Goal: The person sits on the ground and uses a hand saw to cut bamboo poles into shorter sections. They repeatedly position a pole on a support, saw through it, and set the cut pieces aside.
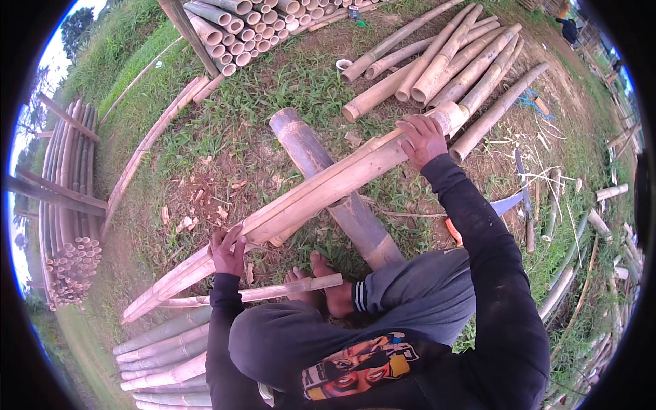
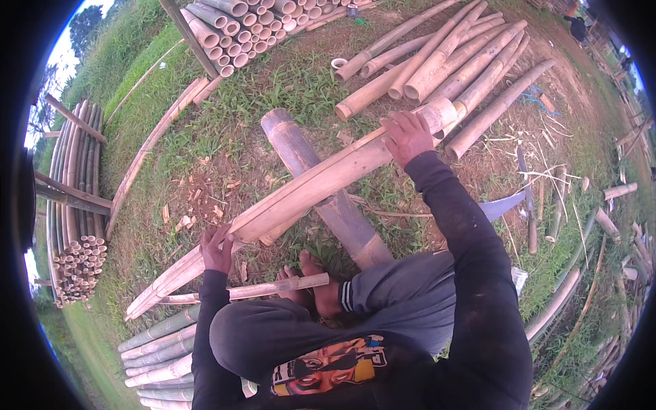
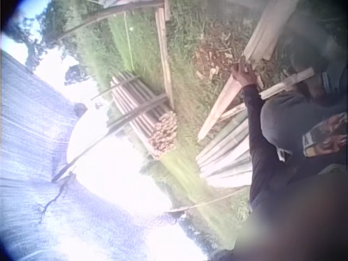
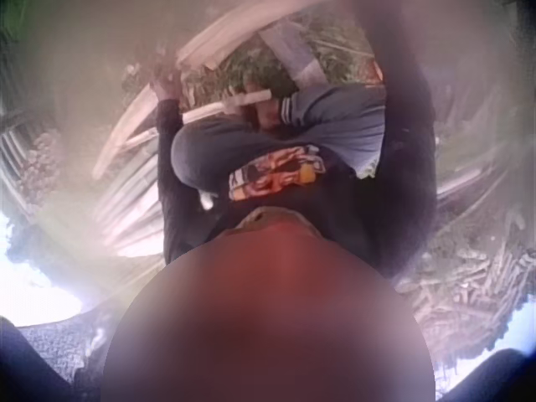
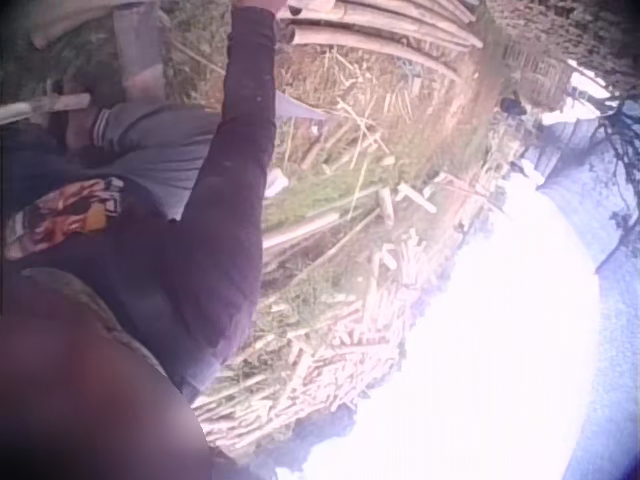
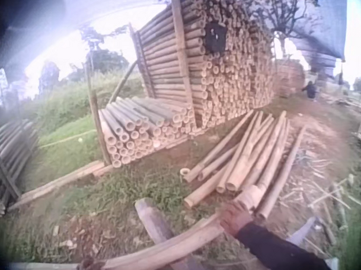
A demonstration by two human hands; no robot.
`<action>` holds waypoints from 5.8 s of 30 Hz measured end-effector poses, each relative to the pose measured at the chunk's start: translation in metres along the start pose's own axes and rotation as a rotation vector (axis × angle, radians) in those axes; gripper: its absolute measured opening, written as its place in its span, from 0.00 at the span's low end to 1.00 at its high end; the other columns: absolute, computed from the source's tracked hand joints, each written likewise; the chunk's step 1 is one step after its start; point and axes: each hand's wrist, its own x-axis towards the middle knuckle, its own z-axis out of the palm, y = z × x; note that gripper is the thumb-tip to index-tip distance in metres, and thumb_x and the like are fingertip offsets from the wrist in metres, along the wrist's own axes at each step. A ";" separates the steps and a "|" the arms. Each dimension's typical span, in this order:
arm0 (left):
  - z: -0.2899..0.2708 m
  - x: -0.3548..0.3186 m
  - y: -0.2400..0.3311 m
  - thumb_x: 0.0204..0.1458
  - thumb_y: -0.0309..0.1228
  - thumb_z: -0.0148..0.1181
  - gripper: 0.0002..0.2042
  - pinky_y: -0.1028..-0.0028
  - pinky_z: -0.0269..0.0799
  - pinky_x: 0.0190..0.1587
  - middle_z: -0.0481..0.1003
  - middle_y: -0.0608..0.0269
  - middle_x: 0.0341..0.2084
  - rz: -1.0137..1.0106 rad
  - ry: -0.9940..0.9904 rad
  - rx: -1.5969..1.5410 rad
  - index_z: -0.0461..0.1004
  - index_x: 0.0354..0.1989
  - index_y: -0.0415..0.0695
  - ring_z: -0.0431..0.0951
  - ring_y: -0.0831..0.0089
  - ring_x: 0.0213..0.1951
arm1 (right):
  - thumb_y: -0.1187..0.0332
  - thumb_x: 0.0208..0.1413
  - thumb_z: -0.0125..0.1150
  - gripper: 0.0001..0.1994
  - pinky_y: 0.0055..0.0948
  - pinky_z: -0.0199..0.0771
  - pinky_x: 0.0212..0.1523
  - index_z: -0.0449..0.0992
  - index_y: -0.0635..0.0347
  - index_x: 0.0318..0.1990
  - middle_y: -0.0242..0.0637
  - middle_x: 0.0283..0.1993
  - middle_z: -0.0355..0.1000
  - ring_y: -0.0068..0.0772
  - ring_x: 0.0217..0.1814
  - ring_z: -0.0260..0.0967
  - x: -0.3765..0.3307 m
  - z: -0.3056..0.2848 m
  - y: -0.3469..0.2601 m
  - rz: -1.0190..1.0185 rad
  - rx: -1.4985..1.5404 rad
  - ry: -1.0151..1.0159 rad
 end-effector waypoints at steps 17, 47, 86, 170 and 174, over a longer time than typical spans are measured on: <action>0.004 0.008 -0.003 0.57 0.35 0.73 0.18 0.57 0.74 0.58 0.74 0.47 0.52 -0.044 -0.150 -0.063 0.84 0.56 0.49 0.74 0.50 0.56 | 0.40 0.51 0.75 0.38 0.49 0.77 0.64 0.78 0.61 0.61 0.53 0.61 0.79 0.55 0.64 0.78 -0.320 -0.032 0.096 1.365 -0.006 -0.869; -0.008 0.021 0.018 0.55 0.28 0.67 0.18 0.54 0.81 0.54 0.84 0.50 0.51 0.117 -0.236 0.163 0.84 0.56 0.49 0.85 0.44 0.49 | 0.68 0.62 0.68 0.24 0.43 0.83 0.49 0.77 0.62 0.65 0.51 0.50 0.82 0.49 0.50 0.83 -0.361 -0.221 -0.037 0.848 0.176 0.047; -0.005 0.021 0.014 0.54 0.30 0.70 0.17 0.55 0.82 0.51 0.85 0.50 0.48 0.145 -0.207 0.138 0.85 0.54 0.50 0.86 0.46 0.46 | 0.71 0.56 0.68 0.26 0.47 0.80 0.32 0.82 0.47 0.65 0.47 0.31 0.75 0.51 0.29 0.77 -0.209 -0.270 -0.058 0.468 0.114 -0.271; 0.088 0.094 0.165 0.55 0.52 0.67 0.31 0.46 0.63 0.69 0.76 0.51 0.60 0.282 -0.247 -0.099 0.74 0.65 0.49 0.73 0.48 0.64 | 0.83 0.54 0.65 0.43 0.28 0.81 0.53 0.54 0.67 0.79 0.44 0.56 0.74 0.28 0.52 0.76 -0.095 -0.129 -0.096 0.741 1.332 -0.102; 0.141 0.132 0.224 0.59 0.54 0.64 0.27 0.51 0.70 0.65 0.78 0.51 0.57 0.099 -0.318 -0.180 0.78 0.61 0.51 0.79 0.49 0.60 | 0.75 0.66 0.65 0.30 0.26 0.81 0.48 0.63 0.67 0.74 0.43 0.55 0.76 0.24 0.47 0.77 -0.111 -0.118 -0.111 0.829 1.244 0.031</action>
